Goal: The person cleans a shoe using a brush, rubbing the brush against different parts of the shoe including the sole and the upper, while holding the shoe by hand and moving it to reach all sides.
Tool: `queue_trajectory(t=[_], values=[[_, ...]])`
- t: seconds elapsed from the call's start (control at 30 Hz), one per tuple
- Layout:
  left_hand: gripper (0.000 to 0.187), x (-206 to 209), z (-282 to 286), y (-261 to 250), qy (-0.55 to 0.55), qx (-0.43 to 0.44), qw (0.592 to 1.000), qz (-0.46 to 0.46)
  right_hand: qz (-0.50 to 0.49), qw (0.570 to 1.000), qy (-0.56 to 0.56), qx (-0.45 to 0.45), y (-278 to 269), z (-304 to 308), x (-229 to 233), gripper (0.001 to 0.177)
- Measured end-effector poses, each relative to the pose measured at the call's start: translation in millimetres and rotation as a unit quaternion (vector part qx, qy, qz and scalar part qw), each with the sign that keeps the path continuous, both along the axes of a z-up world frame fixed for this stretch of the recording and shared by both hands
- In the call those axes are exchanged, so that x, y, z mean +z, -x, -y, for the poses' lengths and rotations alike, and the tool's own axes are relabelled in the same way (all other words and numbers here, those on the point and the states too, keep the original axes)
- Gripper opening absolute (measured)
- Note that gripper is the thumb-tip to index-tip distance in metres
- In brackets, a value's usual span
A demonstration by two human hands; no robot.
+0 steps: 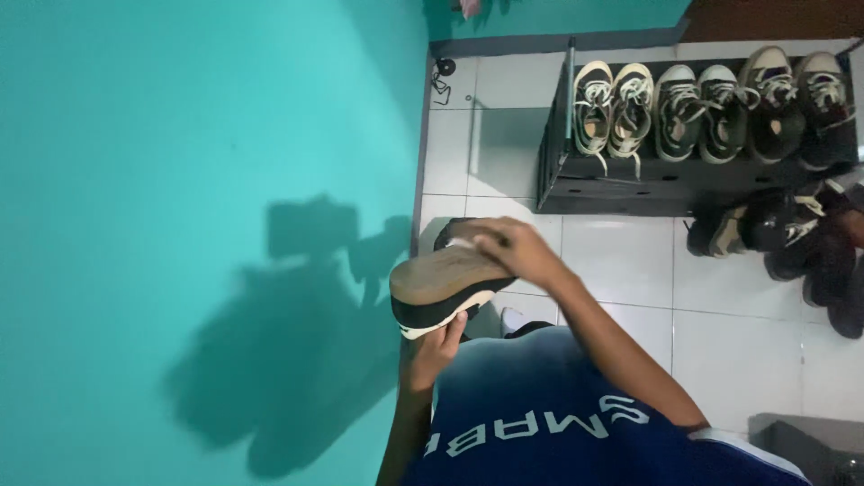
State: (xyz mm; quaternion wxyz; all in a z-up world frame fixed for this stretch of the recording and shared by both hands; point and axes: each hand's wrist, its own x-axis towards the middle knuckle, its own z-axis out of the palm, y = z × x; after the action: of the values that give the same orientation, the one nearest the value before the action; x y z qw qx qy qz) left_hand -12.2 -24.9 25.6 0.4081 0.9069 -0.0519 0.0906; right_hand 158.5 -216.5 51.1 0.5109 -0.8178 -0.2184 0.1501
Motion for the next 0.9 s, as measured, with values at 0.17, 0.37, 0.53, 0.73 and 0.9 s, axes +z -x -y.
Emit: queue_trajectory(t=[0.17,0.37,0.53,0.73,0.9], values=[[0.034,-43,-7,19,0.077,0.034,0.996,-0.032,-0.186,0.973,0.127,-0.056,-8,35,-86,0.037],[0.035,-88,-15,12,0.244,0.161,0.956,-0.016,-0.167,0.974,-0.045,-0.145,-6,31,-89,0.038],[0.036,-47,-7,-18,0.617,0.141,0.773,0.042,-0.131,0.984,-0.058,-0.106,-7,32,-83,0.036],[0.039,-59,-13,-21,0.710,0.140,0.688,0.052,-0.138,0.967,-0.138,-0.162,1,35,-88,0.036],[0.040,-107,-24,-15,0.841,0.014,0.538,0.060,-0.205,0.950,-0.168,-0.166,2,24,-102,0.040]])
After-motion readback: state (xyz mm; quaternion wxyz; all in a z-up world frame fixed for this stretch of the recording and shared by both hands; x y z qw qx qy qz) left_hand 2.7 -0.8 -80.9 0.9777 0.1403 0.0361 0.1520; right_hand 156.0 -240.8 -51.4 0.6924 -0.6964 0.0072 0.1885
